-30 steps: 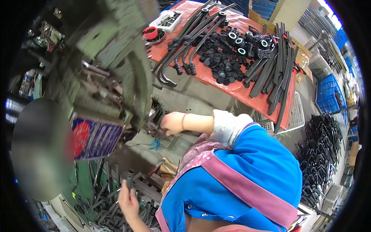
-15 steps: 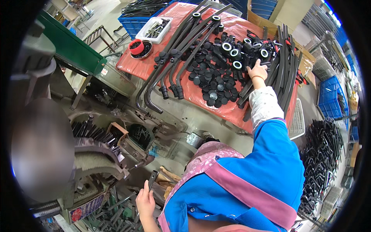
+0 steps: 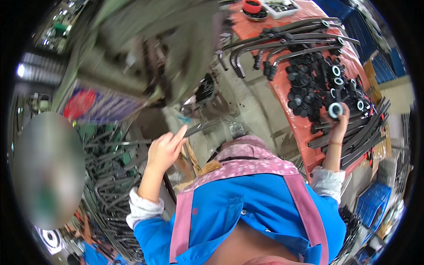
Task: The person repeatedly picks up metal rods and black plastic end caps, inserts the caps onto the rod ends, and places the assembled units into a nearby bin. The process is continuous and repetitive throughout the clip.
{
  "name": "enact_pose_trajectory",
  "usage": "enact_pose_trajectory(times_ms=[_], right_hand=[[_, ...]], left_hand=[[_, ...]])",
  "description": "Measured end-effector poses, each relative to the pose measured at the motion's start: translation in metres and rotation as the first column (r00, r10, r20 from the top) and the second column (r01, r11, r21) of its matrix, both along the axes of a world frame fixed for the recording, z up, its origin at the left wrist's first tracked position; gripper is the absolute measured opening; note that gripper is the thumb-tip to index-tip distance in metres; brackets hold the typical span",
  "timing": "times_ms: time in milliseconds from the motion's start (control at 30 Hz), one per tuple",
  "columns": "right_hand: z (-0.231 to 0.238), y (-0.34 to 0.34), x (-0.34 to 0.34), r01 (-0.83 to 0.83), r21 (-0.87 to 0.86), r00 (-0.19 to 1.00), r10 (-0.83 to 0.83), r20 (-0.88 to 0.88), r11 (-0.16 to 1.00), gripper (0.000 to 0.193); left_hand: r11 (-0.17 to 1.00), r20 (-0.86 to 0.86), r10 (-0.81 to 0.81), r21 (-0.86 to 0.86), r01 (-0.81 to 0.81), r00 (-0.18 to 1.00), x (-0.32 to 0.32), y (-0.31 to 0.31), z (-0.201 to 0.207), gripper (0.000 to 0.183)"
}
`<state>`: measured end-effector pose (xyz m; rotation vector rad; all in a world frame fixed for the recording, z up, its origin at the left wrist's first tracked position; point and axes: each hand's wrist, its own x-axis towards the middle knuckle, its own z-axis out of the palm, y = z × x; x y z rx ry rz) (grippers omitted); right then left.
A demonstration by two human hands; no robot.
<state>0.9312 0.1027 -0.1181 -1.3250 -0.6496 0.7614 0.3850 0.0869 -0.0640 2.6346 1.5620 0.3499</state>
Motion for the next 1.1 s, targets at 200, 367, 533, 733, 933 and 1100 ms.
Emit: enact_pose_trajectory(times_ms=[200,367,533,733,933,1100], right_hand=[[0.016,-0.008,-0.197,-0.795,-0.015,0.607,0.795,0.001,0.607,0.055],[0.032,0.003,-0.263,-0.895,0.049,0.442,0.896,-0.033,0.443,0.048],[0.034,0.017,-0.290,-0.932,0.059,0.357,0.934,-0.013,0.357,0.046],[0.037,0.050,-0.306,-0.983,0.087,0.150,0.977,-0.150,0.164,0.039],[0.038,0.054,-0.338,-0.995,0.022,0.098,0.995,0.033,0.098,0.032],[0.054,0.060,-0.345,-0.946,-0.177,0.252,0.959,0.128,0.272,0.041]], left_hand=[[0.997,0.068,-0.016,0.072,0.011,0.998,-0.019,-0.006,0.001,0.046],[0.996,0.099,-0.031,0.090,0.022,0.995,-0.032,-0.019,0.008,0.048],[0.994,0.073,-0.012,0.113,0.003,0.997,-0.051,-0.032,0.010,0.049],[0.996,0.069,-0.037,0.089,0.031,0.997,-0.068,-0.037,0.015,0.048],[0.987,-0.023,-0.037,0.158,0.040,0.999,-0.063,-0.028,0.012,0.046],[0.985,-0.012,0.016,0.174,-0.014,1.000,-0.066,-0.012,0.010,0.042]])
